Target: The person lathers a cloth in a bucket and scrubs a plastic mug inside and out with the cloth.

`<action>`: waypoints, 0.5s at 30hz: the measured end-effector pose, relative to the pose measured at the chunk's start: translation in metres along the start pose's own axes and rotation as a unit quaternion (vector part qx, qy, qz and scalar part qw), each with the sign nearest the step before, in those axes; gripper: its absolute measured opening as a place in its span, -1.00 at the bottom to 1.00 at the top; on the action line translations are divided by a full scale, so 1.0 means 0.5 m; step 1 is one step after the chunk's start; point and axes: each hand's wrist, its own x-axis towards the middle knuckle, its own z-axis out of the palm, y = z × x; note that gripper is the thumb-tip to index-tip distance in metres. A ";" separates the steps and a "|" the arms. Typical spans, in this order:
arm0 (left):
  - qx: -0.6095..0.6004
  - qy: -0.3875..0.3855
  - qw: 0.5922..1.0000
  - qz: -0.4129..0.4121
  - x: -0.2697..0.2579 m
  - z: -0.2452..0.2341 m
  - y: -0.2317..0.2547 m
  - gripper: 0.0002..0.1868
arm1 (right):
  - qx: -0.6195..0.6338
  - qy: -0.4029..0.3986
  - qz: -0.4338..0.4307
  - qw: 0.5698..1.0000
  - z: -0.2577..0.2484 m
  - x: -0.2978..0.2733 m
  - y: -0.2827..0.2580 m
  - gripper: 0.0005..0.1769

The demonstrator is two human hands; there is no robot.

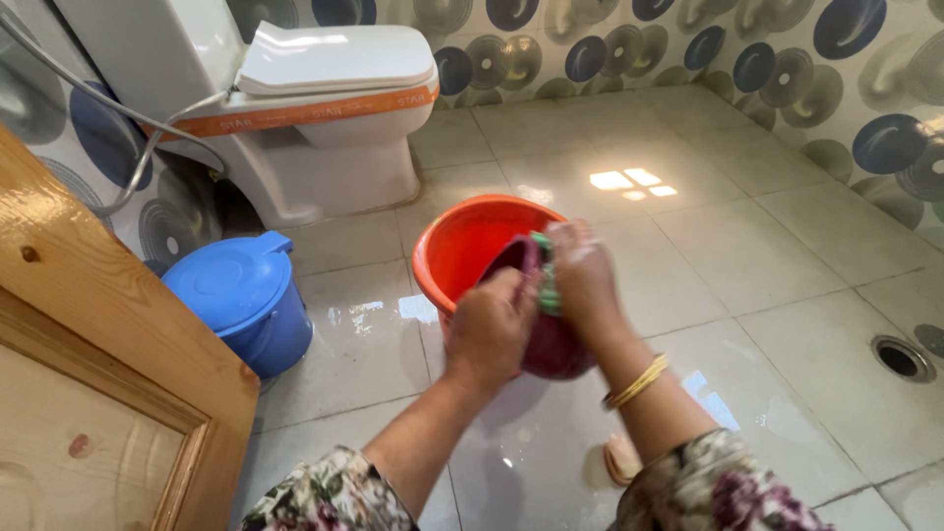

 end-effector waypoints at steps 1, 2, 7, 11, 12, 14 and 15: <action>-0.033 0.030 0.998 -0.054 0.007 0.000 -0.018 -0.56 | -0.305 0.055 -0.270 0.912 0.008 -0.028 -0.034 -0.65; -0.033 0.030 0.997 -0.055 0.016 -0.008 -0.036 -0.56 | -0.043 0.055 -0.172 0.983 0.028 -0.067 -0.087 -0.69; -0.046 0.053 0.992 -0.101 0.022 -0.048 -0.025 -0.61 | -0.003 0.038 -0.154 0.987 0.005 -0.064 -0.113 -0.77; 0.039 -0.076 0.989 0.119 -0.015 -0.061 0.018 -0.65 | 0.133 -0.179 -0.098 0.970 -0.053 0.007 0.017 -0.76; 0.045 -0.089 0.985 0.139 -0.025 -0.053 0.026 -0.65 | 0.339 -0.194 0.172 0.904 -0.053 0.001 0.023 -0.76; 0.051 -0.100 0.981 0.158 -0.022 -0.046 0.023 -0.65 | 0.503 -0.187 0.421 0.731 -0.043 0.005 0.011 -0.72; 0.049 -0.043 0.991 0.116 -0.014 -0.040 0.017 -0.70 | 0.291 -0.131 0.089 0.944 -0.035 0.007 -0.006 -0.79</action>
